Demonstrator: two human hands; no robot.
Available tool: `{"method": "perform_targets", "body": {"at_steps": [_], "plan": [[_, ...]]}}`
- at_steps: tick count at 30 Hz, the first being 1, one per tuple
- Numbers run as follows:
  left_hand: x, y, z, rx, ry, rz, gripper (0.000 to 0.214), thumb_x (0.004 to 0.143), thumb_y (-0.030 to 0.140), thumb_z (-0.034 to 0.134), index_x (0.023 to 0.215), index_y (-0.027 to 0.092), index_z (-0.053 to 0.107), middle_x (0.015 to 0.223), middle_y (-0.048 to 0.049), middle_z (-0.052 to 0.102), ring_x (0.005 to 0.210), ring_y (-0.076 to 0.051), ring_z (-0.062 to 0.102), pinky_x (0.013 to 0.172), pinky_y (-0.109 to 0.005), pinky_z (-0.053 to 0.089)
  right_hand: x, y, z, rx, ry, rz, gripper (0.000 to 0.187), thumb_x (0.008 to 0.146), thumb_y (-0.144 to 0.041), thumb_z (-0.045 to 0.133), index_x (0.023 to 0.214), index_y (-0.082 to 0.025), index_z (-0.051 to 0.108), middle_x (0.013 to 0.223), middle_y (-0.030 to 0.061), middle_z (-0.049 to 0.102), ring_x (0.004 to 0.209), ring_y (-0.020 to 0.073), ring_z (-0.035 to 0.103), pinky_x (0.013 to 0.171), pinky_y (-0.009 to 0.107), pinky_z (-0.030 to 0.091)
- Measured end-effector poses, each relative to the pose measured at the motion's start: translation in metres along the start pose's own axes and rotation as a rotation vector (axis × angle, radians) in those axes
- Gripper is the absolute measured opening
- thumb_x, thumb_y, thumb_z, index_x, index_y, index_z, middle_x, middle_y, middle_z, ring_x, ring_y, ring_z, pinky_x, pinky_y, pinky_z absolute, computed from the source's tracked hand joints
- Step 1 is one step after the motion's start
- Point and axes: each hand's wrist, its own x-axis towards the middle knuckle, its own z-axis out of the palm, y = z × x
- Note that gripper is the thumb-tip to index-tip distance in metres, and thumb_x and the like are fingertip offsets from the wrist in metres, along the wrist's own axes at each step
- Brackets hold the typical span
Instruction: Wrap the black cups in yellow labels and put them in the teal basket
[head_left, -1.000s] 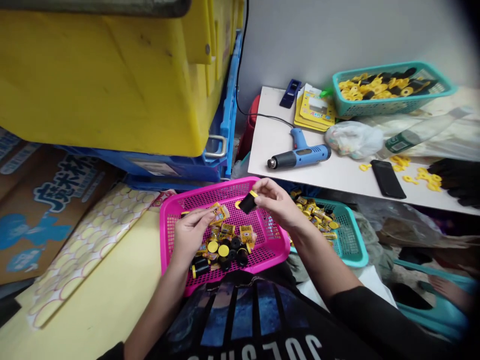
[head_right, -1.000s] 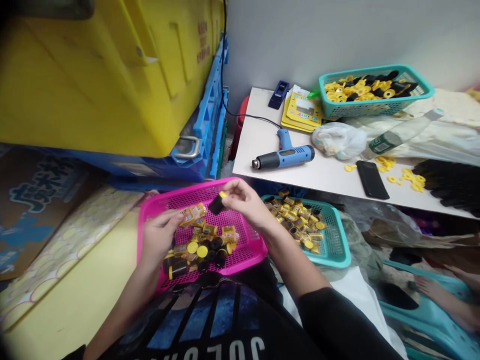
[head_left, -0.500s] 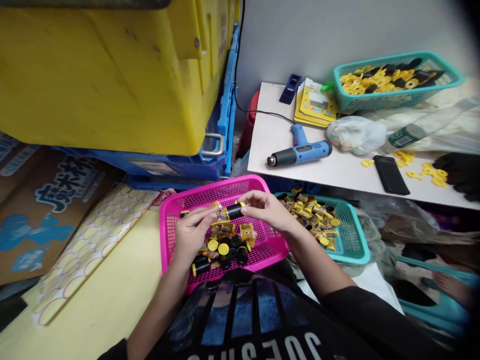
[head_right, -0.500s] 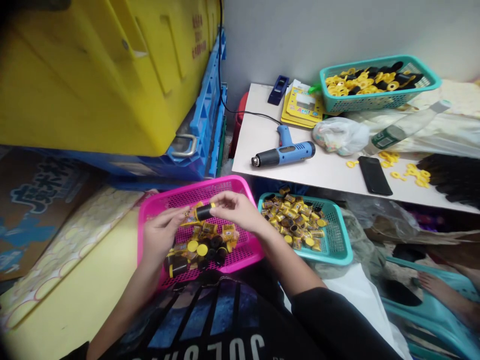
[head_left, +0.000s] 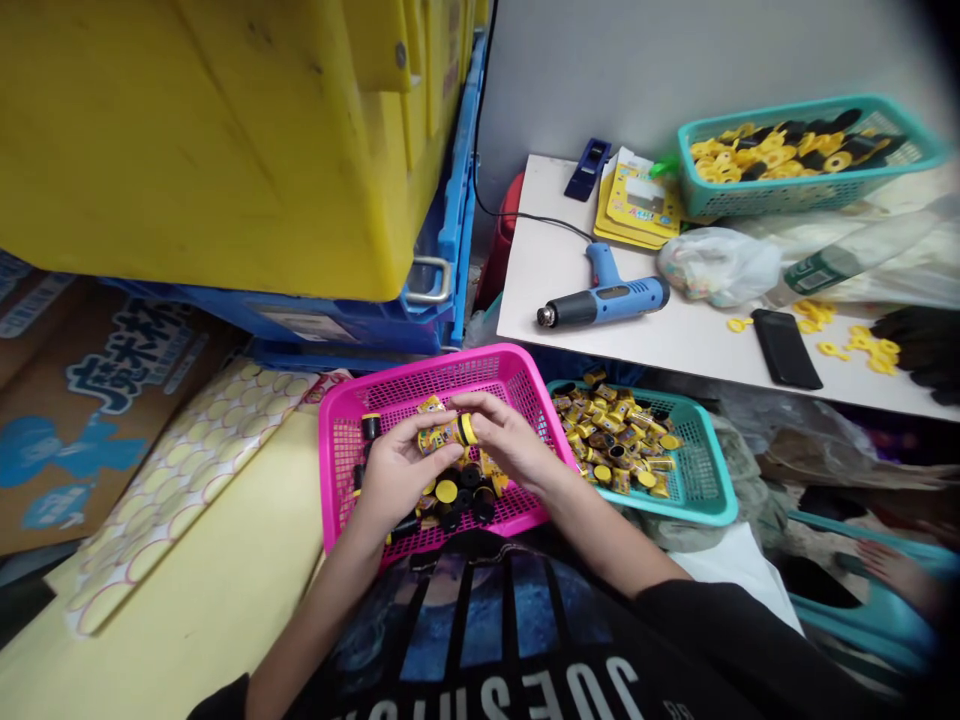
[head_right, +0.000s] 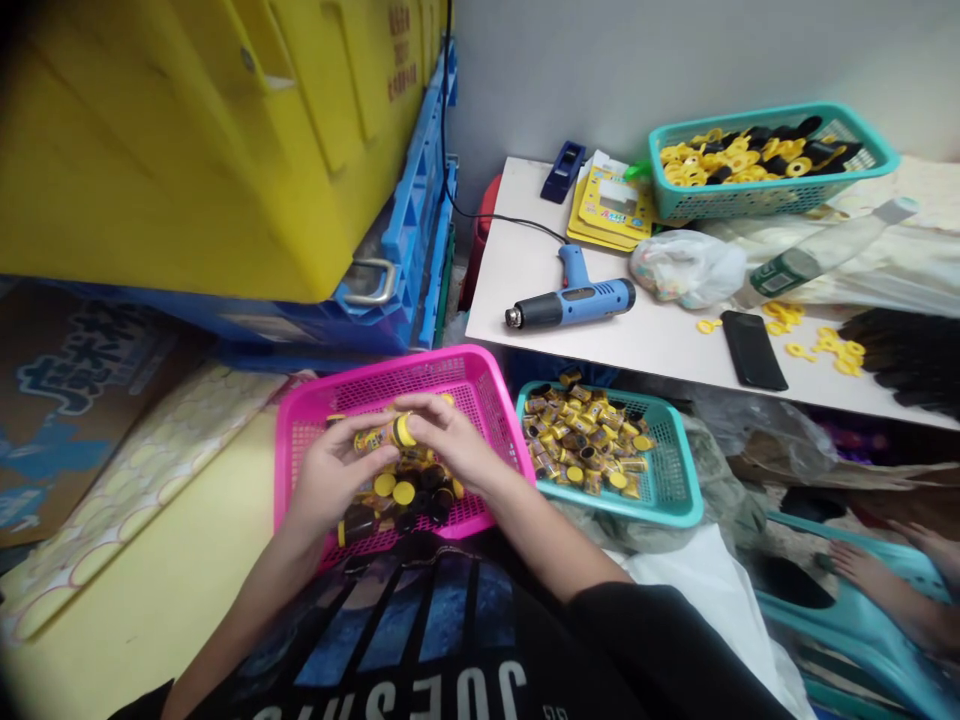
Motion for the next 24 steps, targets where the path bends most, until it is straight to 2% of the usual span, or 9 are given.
{"method": "perform_targets", "body": {"at_steps": [3,5,12,17,21,24], "plan": [[-0.002,0.003,0.003,-0.051,-0.027,0.008,0.032,0.067,0.028,0.08,0.097,0.019,0.073,0.108,-0.0086,0.075,0.104,-0.025,0.069,0.097,-0.04,0.053,-0.001,0.01,0.004,0.219,-0.153,0.168,0.049,0.073,-0.056,0.073,0.107,-0.023,0.062,0.101,0.0048,0.066,0.084,0.015,0.063,0.076,0.029,0.053],[-0.003,0.006,0.003,-0.051,-0.055,0.012,0.031,0.066,0.026,0.08,0.096,0.019,0.074,0.108,-0.009,0.075,0.105,-0.024,0.069,0.098,-0.04,0.052,-0.002,0.012,0.004,0.285,-0.169,0.184,0.049,0.071,-0.055,0.076,0.105,-0.022,0.06,0.098,0.0031,0.065,0.082,0.0134,0.062,0.075,0.026,0.052],[-0.005,0.006,0.0,0.003,-0.044,-0.006,0.032,0.061,0.028,0.083,0.091,0.017,0.074,0.099,-0.0091,0.077,0.09,-0.024,0.072,0.083,-0.036,0.059,-0.002,0.009,0.004,0.159,-0.097,0.129,0.05,0.063,-0.052,0.083,0.094,-0.021,0.058,0.087,-0.0004,0.063,0.076,0.0125,0.061,0.072,0.026,0.051],[-0.008,0.0,0.005,-0.007,0.004,-0.044,0.037,0.061,0.033,0.084,0.093,0.018,0.073,0.096,-0.0079,0.077,0.087,-0.023,0.072,0.08,-0.035,0.059,-0.003,0.021,0.006,0.068,0.01,0.035,0.048,0.066,-0.055,0.08,0.091,-0.022,0.056,0.079,-0.003,0.059,0.067,0.0109,0.057,0.064,0.024,0.048],[-0.007,-0.003,0.013,-0.041,0.025,-0.035,0.038,0.059,0.034,0.084,0.092,0.019,0.072,0.097,-0.0077,0.076,0.088,-0.022,0.071,0.082,-0.036,0.058,-0.004,0.026,0.009,0.072,0.043,-0.005,0.049,0.066,-0.059,0.077,0.089,-0.023,0.054,0.077,-0.0041,0.056,0.065,0.0105,0.054,0.063,0.024,0.047],[-0.007,-0.005,0.013,-0.141,-0.033,-0.101,0.044,0.061,0.04,0.084,0.095,0.019,0.067,0.09,-0.0055,0.074,0.077,-0.019,0.07,0.07,-0.032,0.059,-0.007,0.02,0.007,0.047,0.018,0.002,0.049,0.071,-0.063,0.071,0.094,-0.023,0.053,0.078,-0.0033,0.055,0.062,0.0107,0.052,0.061,0.025,0.047]]}}
